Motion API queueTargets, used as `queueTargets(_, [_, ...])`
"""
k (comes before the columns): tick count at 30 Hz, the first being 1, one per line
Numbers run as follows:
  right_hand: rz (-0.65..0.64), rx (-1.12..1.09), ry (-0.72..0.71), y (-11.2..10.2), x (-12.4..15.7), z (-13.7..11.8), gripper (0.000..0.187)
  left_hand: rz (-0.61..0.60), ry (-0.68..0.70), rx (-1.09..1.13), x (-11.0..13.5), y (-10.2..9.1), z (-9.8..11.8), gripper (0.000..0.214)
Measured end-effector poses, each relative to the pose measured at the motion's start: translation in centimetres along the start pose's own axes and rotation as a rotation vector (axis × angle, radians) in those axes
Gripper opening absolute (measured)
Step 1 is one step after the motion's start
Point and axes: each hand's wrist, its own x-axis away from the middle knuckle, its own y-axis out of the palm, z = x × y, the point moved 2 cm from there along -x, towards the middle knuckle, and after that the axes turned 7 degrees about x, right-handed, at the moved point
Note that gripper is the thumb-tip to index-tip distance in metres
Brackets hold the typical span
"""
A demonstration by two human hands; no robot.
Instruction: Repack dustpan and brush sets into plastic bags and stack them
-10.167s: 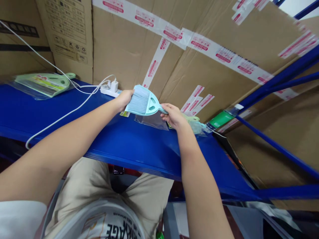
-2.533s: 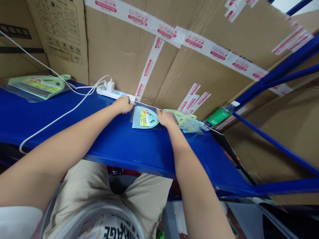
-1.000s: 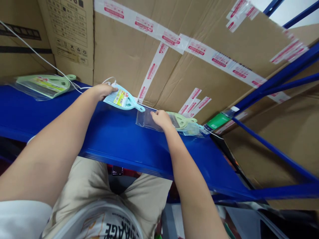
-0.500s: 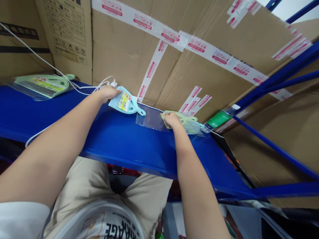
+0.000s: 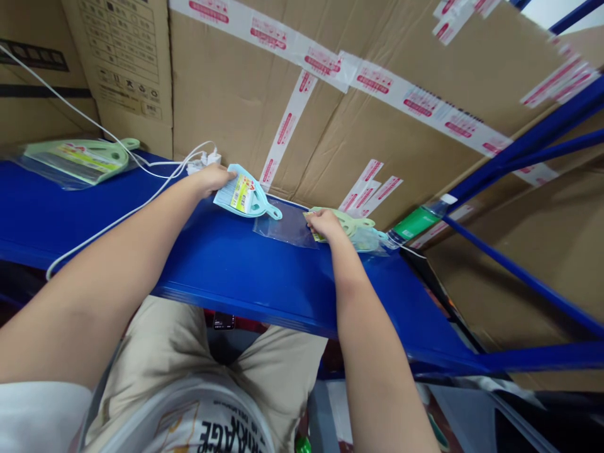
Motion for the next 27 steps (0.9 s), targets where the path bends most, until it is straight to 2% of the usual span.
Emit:
queueTargets(7, [0.011, 0.17, -0.074, -0.2, 0.6, -0.2, 0.023, 0.062, 0.036, 0.035, -0.2, -1.9, 1.0, 0.015])
queueTargets(11, [0.177, 0.174, -0.12, -0.8, 2.2, -1.7, 0.015, 0.075, 0.028, -0.008, -0.1, -2.6, 1.0, 0.014])
queueTargets(13, [0.21, 0.16, -0.186, -0.5, 3.5, -3.2, 0.021, 0.07, 0.041, -0.014, 0.1, -2.7, 1.0, 0.013])
queueTargets(18, [0.083, 0.272, -0.367, 1.7, 6.5, -7.4, 0.036, 0.055, 0.073, -0.064, -0.2, -2.9, 0.8, 0.007])
queueTargets(22, [0.031, 0.369, -0.328, 2.8, 7.3, -8.5, 0.041, 0.06, 0.082, -0.14, -0.7, -2.6, 0.6, 0.011])
queueTargets(27, [0.002, 0.38, -0.273, 2.9, 7.1, -8.4, 0.039, 0.061, 0.062, -0.132, -0.2, -2.1, 0.7, 0.016])
